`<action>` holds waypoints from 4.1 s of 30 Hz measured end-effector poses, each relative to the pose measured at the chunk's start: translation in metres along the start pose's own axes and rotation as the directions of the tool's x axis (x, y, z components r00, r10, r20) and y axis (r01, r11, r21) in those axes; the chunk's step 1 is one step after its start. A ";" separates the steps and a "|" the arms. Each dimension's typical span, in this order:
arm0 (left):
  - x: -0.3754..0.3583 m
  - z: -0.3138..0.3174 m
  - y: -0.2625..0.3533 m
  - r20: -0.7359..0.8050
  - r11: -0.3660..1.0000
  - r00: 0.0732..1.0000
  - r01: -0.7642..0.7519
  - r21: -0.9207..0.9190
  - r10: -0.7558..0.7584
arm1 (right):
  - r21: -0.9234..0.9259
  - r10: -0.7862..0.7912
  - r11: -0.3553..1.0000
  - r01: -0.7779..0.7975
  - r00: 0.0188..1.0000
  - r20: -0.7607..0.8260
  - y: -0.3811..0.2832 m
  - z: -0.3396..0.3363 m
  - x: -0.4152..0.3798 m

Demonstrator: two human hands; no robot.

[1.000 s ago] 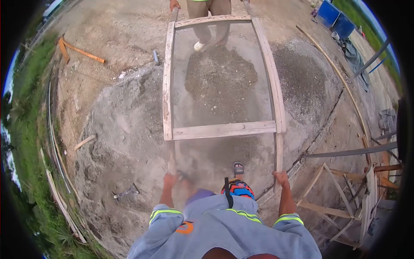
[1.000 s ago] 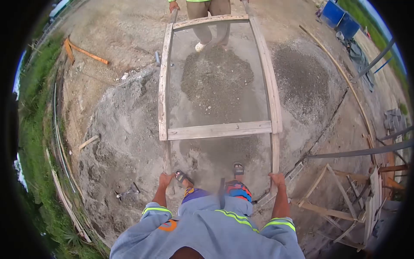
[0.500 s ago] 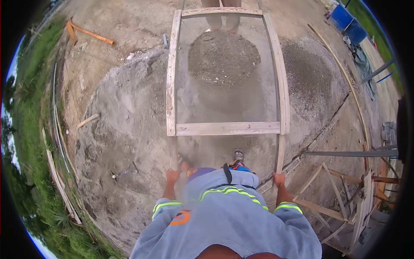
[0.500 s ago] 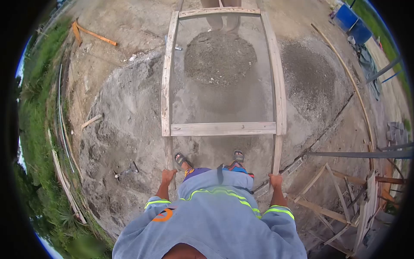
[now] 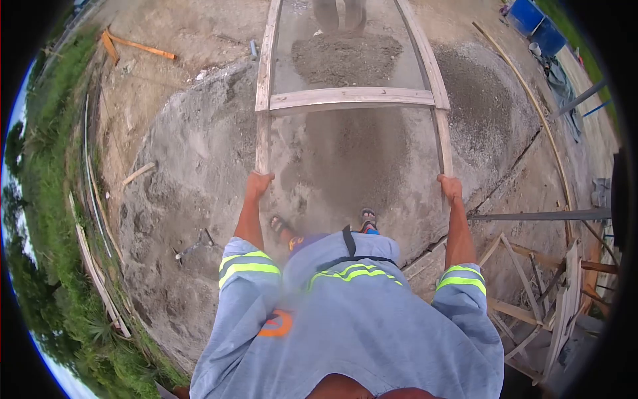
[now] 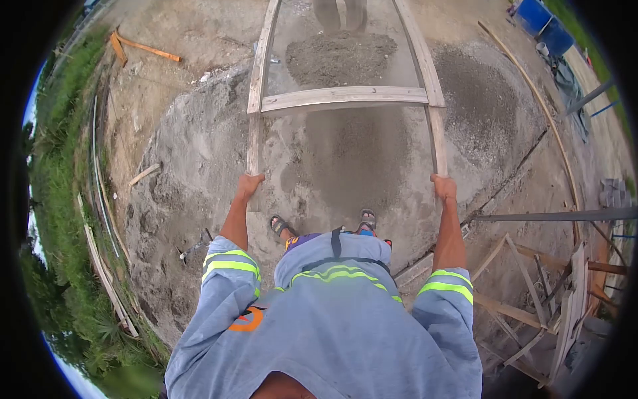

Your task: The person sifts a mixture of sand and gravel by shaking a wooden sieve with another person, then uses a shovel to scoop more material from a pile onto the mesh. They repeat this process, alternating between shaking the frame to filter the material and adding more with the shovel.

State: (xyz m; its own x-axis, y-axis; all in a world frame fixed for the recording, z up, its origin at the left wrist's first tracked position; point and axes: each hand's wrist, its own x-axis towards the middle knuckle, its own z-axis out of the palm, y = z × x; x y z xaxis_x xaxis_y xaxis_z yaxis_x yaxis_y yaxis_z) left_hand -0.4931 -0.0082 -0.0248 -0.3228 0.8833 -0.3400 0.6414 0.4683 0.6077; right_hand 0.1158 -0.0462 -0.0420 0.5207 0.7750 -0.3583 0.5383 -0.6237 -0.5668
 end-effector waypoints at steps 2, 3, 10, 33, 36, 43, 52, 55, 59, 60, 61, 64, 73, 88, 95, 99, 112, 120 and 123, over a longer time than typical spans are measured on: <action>0.033 -0.013 0.014 -0.037 0.999 0.999 -0.035 -0.016 0.035 | 0.053 0.033 0.998 -0.034 0.999 0.022 -0.035 -0.023 0.001; 0.032 -0.013 0.012 -0.040 1.000 0.999 -0.019 0.008 0.019 | 0.080 0.056 0.995 -0.058 0.998 0.021 -0.041 -0.029 0.001; -0.102 0.087 -0.144 0.009 0.986 0.987 0.160 0.035 -0.161 | -0.120 0.223 0.968 -0.219 0.975 0.015 0.203 0.072 -0.061; -0.033 0.029 -0.017 -0.060 0.995 0.994 0.098 0.016 -0.096 | -0.165 0.019 0.986 -0.038 0.993 -0.116 0.005 -0.013 -0.019; -0.087 0.101 -0.149 -0.021 0.986 0.992 0.117 -0.119 -0.121 | -0.039 0.192 0.981 -0.189 0.976 0.103 0.141 0.033 -0.057; -0.171 0.083 -0.128 0.010 0.924 0.925 0.381 -0.046 -0.381 | 0.009 0.384 0.921 -0.389 0.914 0.127 0.120 0.004 -0.151; 0.002 -0.011 0.051 -0.020 0.997 0.997 0.076 -0.010 -0.077 | 0.063 -0.003 0.998 -0.003 0.995 0.096 -0.040 -0.039 0.017; 0.013 -0.028 0.072 -0.072 0.993 0.993 0.093 0.066 -0.088 | 0.085 -0.015 0.996 0.012 0.999 0.033 -0.068 -0.059 0.028; -0.052 0.047 -0.024 -0.147 0.997 0.987 0.067 0.046 -0.060 | -0.068 0.114 0.992 -0.110 0.992 0.060 0.027 -0.013 -0.006; -0.061 0.081 -0.083 -0.132 0.986 0.985 0.129 0.110 -0.114 | -0.021 0.065 0.998 -0.064 0.997 0.046 0.073 0.009 -0.023; -0.081 0.105 -0.132 -0.148 0.997 0.987 0.061 -0.041 -0.066 | -0.127 0.089 0.987 -0.097 0.994 -0.068 0.151 0.046 -0.019; -0.155 0.114 -0.172 -0.037 0.944 0.946 0.319 -0.080 -0.322 | 0.074 0.289 0.950 -0.302 0.946 0.149 0.139 0.015 -0.116; -0.069 0.087 -0.129 0.013 0.954 0.955 0.295 0.053 -0.296 | 0.010 0.180 0.983 -0.181 0.980 0.084 0.140 0.051 -0.037; -0.124 0.093 -0.103 -0.203 0.980 0.967 0.174 0.093 -0.152 | 0.010 0.229 0.973 -0.231 0.970 0.088 0.140 0.027 -0.047; -0.181 0.083 -0.113 0.124 0.879 0.875 0.475 -0.033 -0.468 | 0.019 0.286 0.958 -0.288 0.957 0.050 0.234 0.046 -0.103; -0.083 0.084 -0.104 0.042 0.951 0.959 0.272 0.147 -0.281 | 0.092 0.180 0.978 -0.190 0.978 0.104 0.123 0.018 -0.046; -0.094 0.063 -0.093 -0.106 0.994 0.989 0.110 0.008 -0.108 | -0.188 0.004 0.982 -0.025 0.994 -0.110 0.099 0.024 -0.064; -0.181 0.092 -0.195 -0.192 0.945 0.961 0.240 0.221 -0.199 | 0.022 0.310 0.950 -0.312 0.948 0.077 0.222 0.060 -0.140; -0.106 0.085 -0.184 0.087 0.950 0.948 0.297 0.099 -0.305 | -0.004 0.227 0.974 -0.228 0.970 0.082 0.239 0.089 -0.073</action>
State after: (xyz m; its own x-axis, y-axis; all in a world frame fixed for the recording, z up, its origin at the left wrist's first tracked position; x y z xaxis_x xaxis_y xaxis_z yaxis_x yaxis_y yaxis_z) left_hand -0.5179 -0.1901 -0.1617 -0.4415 0.6929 -0.5701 0.5823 0.7047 0.4054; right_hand 0.1478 -0.2428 -0.2176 0.5735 0.6185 -0.5372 0.4079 -0.7842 -0.4675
